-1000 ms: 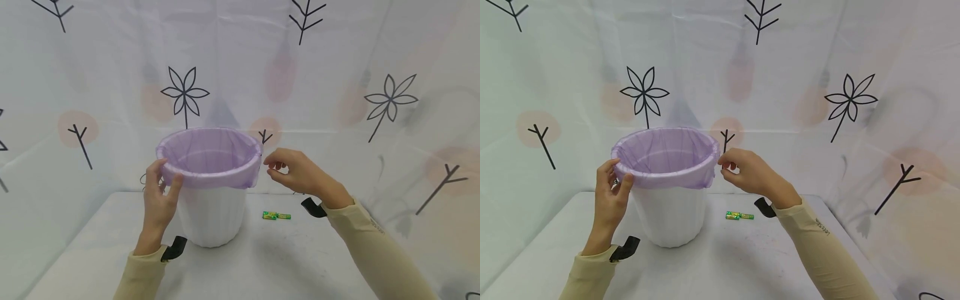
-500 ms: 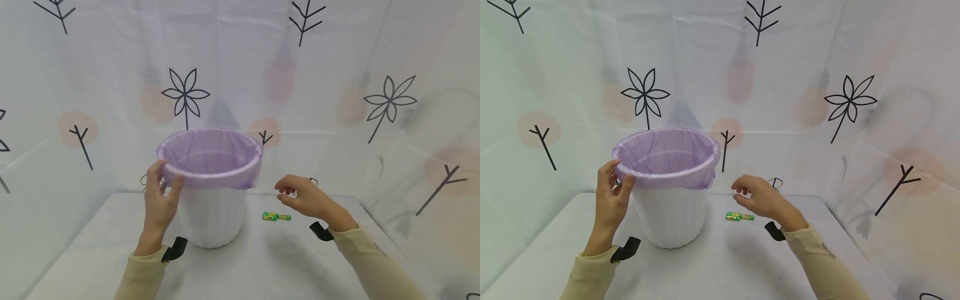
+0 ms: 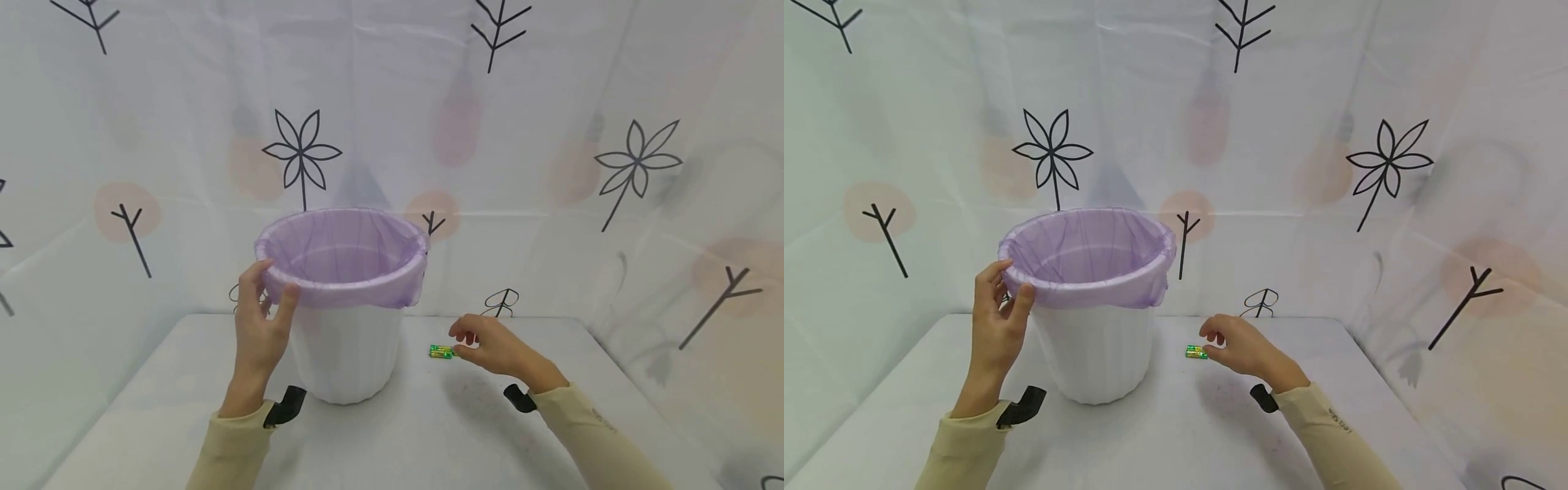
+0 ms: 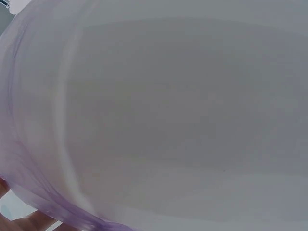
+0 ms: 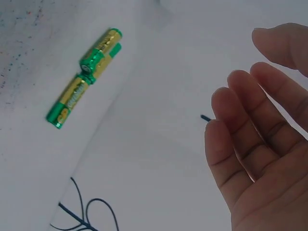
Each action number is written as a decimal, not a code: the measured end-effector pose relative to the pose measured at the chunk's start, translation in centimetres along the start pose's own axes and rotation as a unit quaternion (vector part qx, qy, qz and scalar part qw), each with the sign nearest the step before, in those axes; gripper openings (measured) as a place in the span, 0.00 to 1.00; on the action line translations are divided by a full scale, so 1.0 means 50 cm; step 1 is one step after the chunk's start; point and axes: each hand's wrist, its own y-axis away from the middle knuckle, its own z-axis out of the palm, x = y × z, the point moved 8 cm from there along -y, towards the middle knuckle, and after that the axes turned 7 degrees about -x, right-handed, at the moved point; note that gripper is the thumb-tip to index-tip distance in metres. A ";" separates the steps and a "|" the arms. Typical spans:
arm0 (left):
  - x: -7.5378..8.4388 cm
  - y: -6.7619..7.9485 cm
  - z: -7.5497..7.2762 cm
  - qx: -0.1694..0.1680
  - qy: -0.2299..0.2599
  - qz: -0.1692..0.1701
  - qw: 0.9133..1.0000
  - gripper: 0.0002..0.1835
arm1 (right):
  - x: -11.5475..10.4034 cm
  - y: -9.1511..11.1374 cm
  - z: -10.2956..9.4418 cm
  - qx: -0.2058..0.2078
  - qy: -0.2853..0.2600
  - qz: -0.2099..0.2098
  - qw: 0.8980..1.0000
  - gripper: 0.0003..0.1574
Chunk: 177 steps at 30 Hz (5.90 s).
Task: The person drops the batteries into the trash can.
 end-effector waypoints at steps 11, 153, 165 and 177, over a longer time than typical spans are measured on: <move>-0.002 0.001 -0.002 0.001 -0.002 -0.001 1.000 0.27 | 0.052 -0.028 0.082 -0.042 -0.023 0.011 0.999 0.16; 0.005 0.000 0.002 0.005 -0.010 0.010 1.000 0.27 | -0.285 -0.026 -0.236 0.066 0.014 -0.237 0.969 0.21; 0.001 0.002 0.002 0.001 -0.009 -0.002 1.000 0.28 | -0.328 -0.108 -0.268 0.080 0.014 -0.249 0.965 0.17; -0.003 0.002 0.002 0.000 -0.010 -0.011 1.000 0.28 | -0.332 -0.220 -0.251 0.025 0.016 -0.156 0.987 0.16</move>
